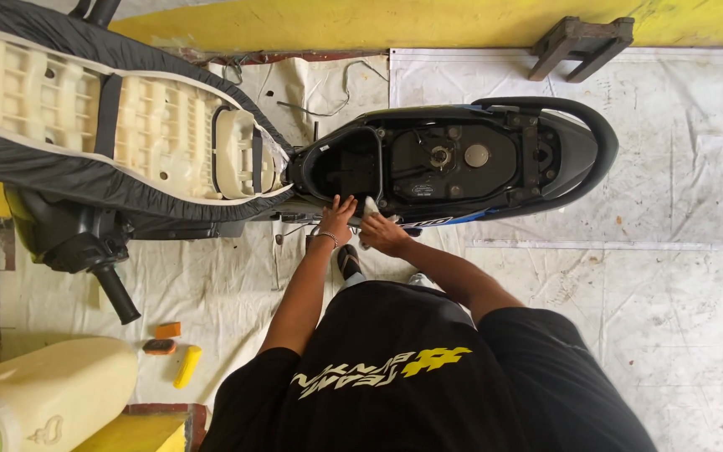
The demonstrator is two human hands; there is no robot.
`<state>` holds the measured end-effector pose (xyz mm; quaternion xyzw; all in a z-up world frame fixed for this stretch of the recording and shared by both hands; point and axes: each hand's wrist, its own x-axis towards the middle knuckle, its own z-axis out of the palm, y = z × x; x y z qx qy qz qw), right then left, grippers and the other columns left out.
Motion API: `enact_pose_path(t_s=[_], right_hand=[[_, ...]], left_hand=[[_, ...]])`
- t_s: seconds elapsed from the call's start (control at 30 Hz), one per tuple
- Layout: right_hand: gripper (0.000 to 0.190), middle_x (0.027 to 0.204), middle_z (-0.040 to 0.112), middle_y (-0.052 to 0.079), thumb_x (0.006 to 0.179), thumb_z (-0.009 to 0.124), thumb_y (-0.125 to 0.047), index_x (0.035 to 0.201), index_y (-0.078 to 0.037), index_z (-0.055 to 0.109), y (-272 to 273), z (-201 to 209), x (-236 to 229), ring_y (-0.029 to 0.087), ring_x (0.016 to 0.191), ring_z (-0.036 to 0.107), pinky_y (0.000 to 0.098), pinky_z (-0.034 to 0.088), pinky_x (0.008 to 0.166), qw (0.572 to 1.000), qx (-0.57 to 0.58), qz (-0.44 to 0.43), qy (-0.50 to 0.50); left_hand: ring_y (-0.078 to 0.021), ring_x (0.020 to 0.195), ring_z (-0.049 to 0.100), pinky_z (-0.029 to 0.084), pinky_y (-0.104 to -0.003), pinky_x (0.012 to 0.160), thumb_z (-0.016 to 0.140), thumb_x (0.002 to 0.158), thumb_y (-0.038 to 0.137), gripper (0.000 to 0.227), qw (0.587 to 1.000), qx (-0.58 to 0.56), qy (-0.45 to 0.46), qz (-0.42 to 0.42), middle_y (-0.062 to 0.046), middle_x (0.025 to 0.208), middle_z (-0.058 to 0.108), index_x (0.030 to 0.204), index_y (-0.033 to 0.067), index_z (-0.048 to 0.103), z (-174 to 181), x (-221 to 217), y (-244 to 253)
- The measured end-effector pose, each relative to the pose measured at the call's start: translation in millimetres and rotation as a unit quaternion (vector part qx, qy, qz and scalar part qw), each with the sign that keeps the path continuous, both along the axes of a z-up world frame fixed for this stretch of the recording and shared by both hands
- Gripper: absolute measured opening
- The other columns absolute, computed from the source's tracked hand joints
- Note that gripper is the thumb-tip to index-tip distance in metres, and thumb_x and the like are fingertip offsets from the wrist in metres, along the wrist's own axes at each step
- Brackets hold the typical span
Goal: The person wipes the exposed inner frame and engine area of a motorcycle with a white cloth. They repeatedly rub the cloth over the black plastic and metal surfaces while standing in a workshop.
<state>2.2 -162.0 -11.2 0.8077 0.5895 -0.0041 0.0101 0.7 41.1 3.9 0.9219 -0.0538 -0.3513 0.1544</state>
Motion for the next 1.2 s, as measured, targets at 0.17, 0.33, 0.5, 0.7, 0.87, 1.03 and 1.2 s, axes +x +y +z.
enact_pose_path(t_s=[0.17, 0.33, 0.5, 0.7, 0.87, 1.03, 1.2], right_hand=[[0.025, 0.149, 0.052, 0.013, 0.092, 0.062, -0.024, 0.113, -0.011, 0.066, -23.6, -57.7, 27.5, 0.032, 0.142, 0.045, 0.0445, 0.042, 0.116, 0.991, 0.096, 0.031, 0.093], [0.025, 0.150, 0.057, 0.010, 0.094, 0.065, -0.018, 0.116, -0.009, 0.066, -133.4, -17.5, 22.8, 0.024, 0.141, 0.051, 0.0370, 0.045, 0.114, 0.977, 0.154, 0.046, 0.143], [0.035, 0.128, 0.067, 0.007, 0.091, 0.070, -0.019, 0.125, -0.009, 0.067, -277.9, -24.3, 6.0, 0.027, 0.128, 0.058, 0.0386, 0.050, 0.108, 0.970, 0.106, -0.181, 0.124], [0.040, 0.114, 0.072, 0.020, 0.095, 0.063, -0.005, 0.135, -0.010, 0.058, -323.8, -36.4, -34.7, 0.035, 0.104, 0.070, 0.0442, 0.056, 0.088, 0.570, 0.279, -0.739, 0.225], [0.045, 0.117, 0.068, 0.018, 0.085, 0.069, -0.007, 0.128, -0.009, 0.053, -235.0, -64.4, -1.4, 0.035, 0.094, 0.075, 0.0477, 0.063, 0.082, 0.099, 0.638, -0.697, 0.313], [0.061, 0.120, 0.066, 0.025, 0.080, 0.075, -0.019, 0.134, 0.001, 0.053, -103.5, -258.6, 5.4, 0.039, 0.109, 0.066, 0.0459, 0.053, 0.094, 0.230, 0.375, -0.873, 0.209], [0.051, 0.136, 0.058, 0.028, 0.092, 0.056, -0.011, 0.139, 0.007, 0.048, -54.0, -208.3, -15.4, 0.049, 0.117, 0.067, 0.0578, 0.057, 0.095, -0.047, 0.528, -0.624, 0.575]], left_hand=[[-0.0338, 0.160, 0.001, 0.013, -0.058, 0.127, 0.062, 0.083, -0.004, 0.094, 0.996, -0.023, -0.051, 0.066, 0.002, 0.173, 0.007, 0.164, 0.0197, 0.021, -14.7, -12.2, -5.8], [-0.0342, 0.160, 0.005, 0.015, -0.058, 0.129, 0.061, 0.084, -0.007, 0.094, 0.994, -0.023, -0.096, 0.046, 0.002, 0.174, 0.013, 0.165, 0.0198, 0.024, -24.3, -19.0, -3.1], [-0.0359, 0.160, 0.000, 0.018, -0.061, 0.124, 0.060, 0.091, -0.001, 0.089, 0.995, -0.041, -0.090, 0.034, 0.002, 0.175, 0.006, 0.167, 0.0218, 0.018, -37.9, -10.7, -0.8], [-0.0358, 0.161, -0.003, 0.015, -0.060, 0.126, 0.065, 0.091, 0.005, 0.093, 0.988, -0.091, -0.117, 0.049, 0.002, 0.175, 0.002, 0.166, 0.0205, 0.013, -34.1, -19.8, 2.0], [-0.0346, 0.159, -0.007, 0.012, -0.061, 0.126, 0.063, 0.090, 0.003, 0.096, 0.991, -0.068, -0.105, 0.056, 0.001, 0.175, -0.002, 0.168, 0.0196, 0.009, -36.4, -18.3, -0.4], [-0.0328, 0.161, -0.008, 0.015, -0.061, 0.126, 0.062, 0.089, 0.003, 0.096, 0.992, -0.065, -0.062, 0.084, 0.003, 0.175, -0.001, 0.167, 0.0218, 0.010, -21.7, -14.9, -2.1], [-0.0336, 0.159, -0.009, 0.013, -0.063, 0.125, 0.064, 0.089, 0.002, 0.097, 0.995, -0.056, -0.053, 0.061, 0.002, 0.175, -0.004, 0.167, 0.0216, 0.009, -35.9, -13.4, -1.6]])
